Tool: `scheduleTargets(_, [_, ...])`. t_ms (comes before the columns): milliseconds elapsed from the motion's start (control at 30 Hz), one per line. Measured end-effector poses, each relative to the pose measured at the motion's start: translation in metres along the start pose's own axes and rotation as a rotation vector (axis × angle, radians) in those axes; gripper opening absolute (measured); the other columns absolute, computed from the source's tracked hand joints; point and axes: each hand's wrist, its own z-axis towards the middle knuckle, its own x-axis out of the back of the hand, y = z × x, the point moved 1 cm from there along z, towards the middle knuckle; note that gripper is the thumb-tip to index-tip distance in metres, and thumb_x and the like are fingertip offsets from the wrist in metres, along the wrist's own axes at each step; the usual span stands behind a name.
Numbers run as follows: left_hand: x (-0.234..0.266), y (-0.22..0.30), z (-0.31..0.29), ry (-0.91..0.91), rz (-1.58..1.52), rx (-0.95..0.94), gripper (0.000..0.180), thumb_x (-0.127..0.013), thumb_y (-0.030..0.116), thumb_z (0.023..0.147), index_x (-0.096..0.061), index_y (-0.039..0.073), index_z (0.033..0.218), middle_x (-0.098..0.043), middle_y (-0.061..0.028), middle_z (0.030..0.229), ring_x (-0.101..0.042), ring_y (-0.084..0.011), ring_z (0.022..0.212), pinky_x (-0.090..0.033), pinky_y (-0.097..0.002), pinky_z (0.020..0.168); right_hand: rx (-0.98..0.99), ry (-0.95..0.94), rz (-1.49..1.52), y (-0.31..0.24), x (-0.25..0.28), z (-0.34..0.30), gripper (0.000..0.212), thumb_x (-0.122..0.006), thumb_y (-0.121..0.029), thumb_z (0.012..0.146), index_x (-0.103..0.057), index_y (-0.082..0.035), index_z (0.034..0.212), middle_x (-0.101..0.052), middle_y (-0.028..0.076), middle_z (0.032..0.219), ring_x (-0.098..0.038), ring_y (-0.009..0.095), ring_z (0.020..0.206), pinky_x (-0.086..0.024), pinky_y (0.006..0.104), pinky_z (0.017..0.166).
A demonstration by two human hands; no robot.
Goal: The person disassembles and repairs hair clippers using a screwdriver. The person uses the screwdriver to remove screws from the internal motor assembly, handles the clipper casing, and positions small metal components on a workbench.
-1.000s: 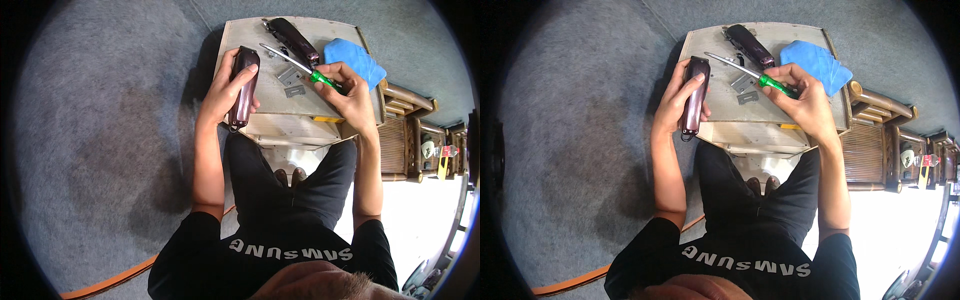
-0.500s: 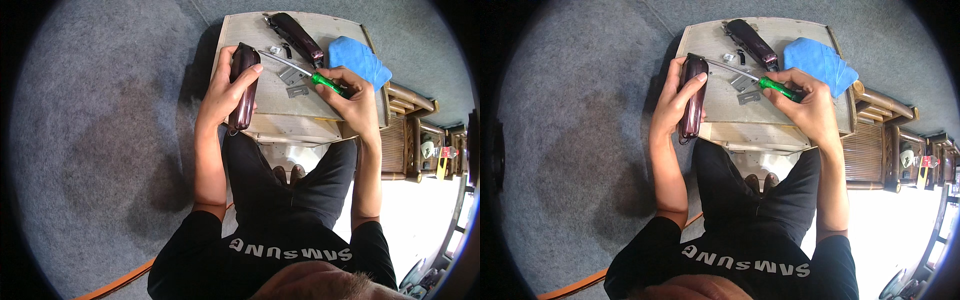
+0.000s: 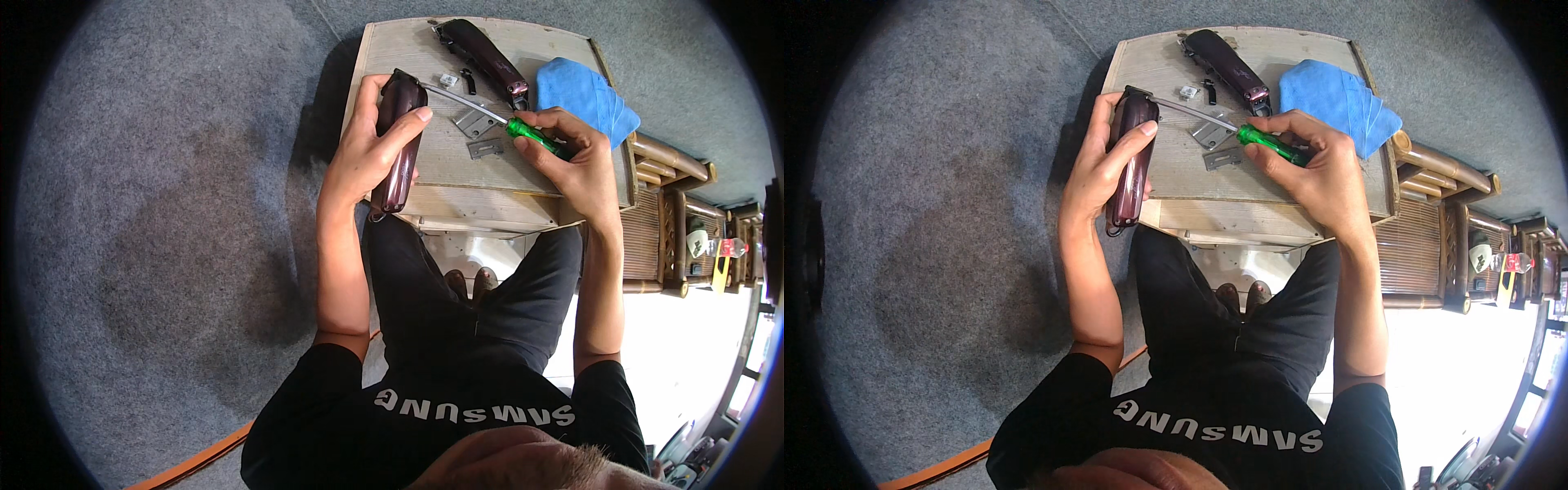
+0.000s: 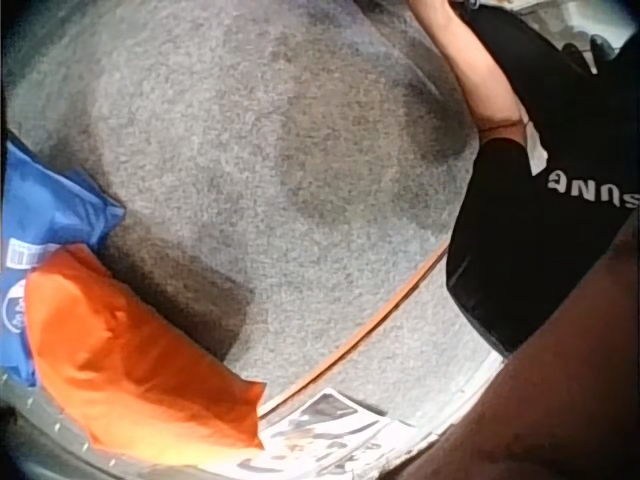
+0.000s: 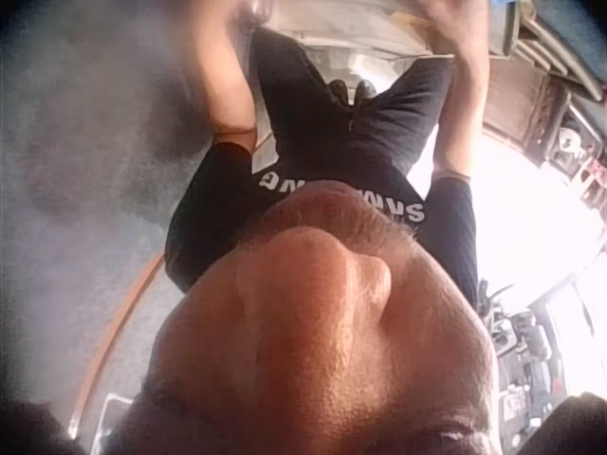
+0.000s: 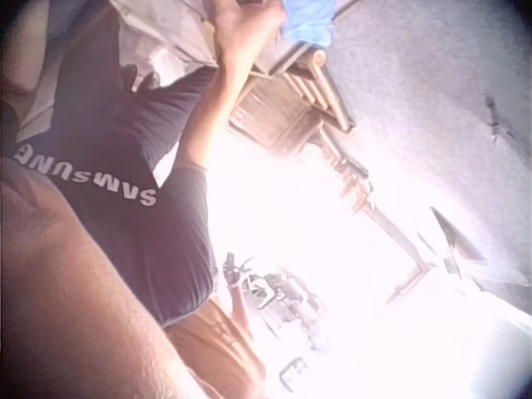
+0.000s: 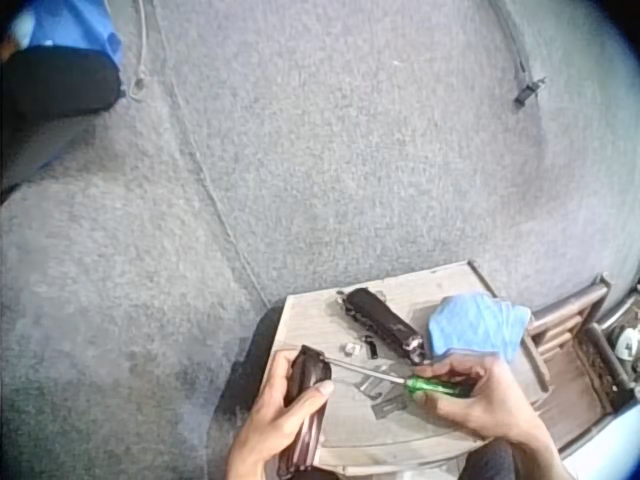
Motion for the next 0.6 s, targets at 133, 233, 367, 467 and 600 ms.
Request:
scheduleTargets(133, [0.0029, -0.0059, 0.0019, -0.033, 0.013, -0.014, 0.051, -0.075, 0.028, 0.096, -0.047, 0.011, 0.135, -0.059, -0.0069, 0.090, -0.060, -0.0127, 0.052, -0.050, -0.0282, 0.041, -0.018, -0.009, -0.020, -0.0035, -0.0003, -0.0001, 0.029, -0.082, -0.008, 0.089, -0.077, 0.001, 0.116, -0.080, 0.008, 0.107, -0.071, 0.011, 0.098, -0.055, 0.0271, 0.091])
scheduleTargets(233, [0.0003, -0.0006, -0.0007, -0.023, 0.012, 0.012, 0.053, -0.076, 0.028, 0.096, -0.047, 0.011, 0.137, -0.059, -0.0062, 0.088, -0.060, -0.0130, 0.051, -0.049, -0.0284, 0.041, -0.025, -0.004, -0.044, -0.0048, 0.0008, -0.0006, 0.028, -0.082, -0.008, 0.089, -0.078, 0.001, 0.115, -0.080, 0.008, 0.107, -0.071, 0.011, 0.095, -0.055, 0.0271, 0.089])
scheduleTargets(367, [0.0031, -0.0085, 0.0043, -0.027, 0.085, -0.110, 0.055, -0.076, 0.026, 0.095, -0.048, 0.011, 0.139, -0.059, -0.0055, 0.088, -0.060, -0.0133, 0.051, -0.049, -0.0290, 0.042, -0.039, 0.019, -0.060, -0.0037, 0.0024, -0.0013, 0.026, -0.083, -0.012, 0.089, -0.080, 0.001, 0.111, -0.080, 0.009, 0.102, -0.069, 0.009, 0.089, -0.054, 0.0254, 0.083])
scheduleTargets(467, [0.0040, -0.0052, 0.0031, -0.053, 0.055, -0.111, 0.053, -0.077, 0.026, 0.094, -0.050, 0.010, 0.137, -0.060, -0.0049, 0.090, -0.060, -0.0119, 0.056, -0.050, -0.0284, 0.045, -0.066, 0.029, -0.047, -0.0054, 0.0028, -0.0020, 0.025, -0.083, -0.015, 0.090, -0.080, 0.001, 0.110, -0.080, 0.008, 0.096, -0.068, 0.008, 0.086, -0.053, 0.0247, 0.080])
scheduleTargets(600, [0.0078, -0.0027, 0.0042, -0.043, 0.230, -0.203, 0.052, -0.079, 0.025, 0.093, -0.053, 0.008, 0.134, -0.063, -0.0047, 0.094, -0.061, -0.0102, 0.067, -0.051, -0.0272, 0.050, -0.208, -0.017, -0.096, -0.0054, 0.0052, -0.0011, 0.023, -0.080, -0.016, 0.093, -0.081, 0.000, 0.110, -0.078, 0.007, 0.085, -0.068, 0.007, 0.084, -0.054, 0.0248, 0.078])
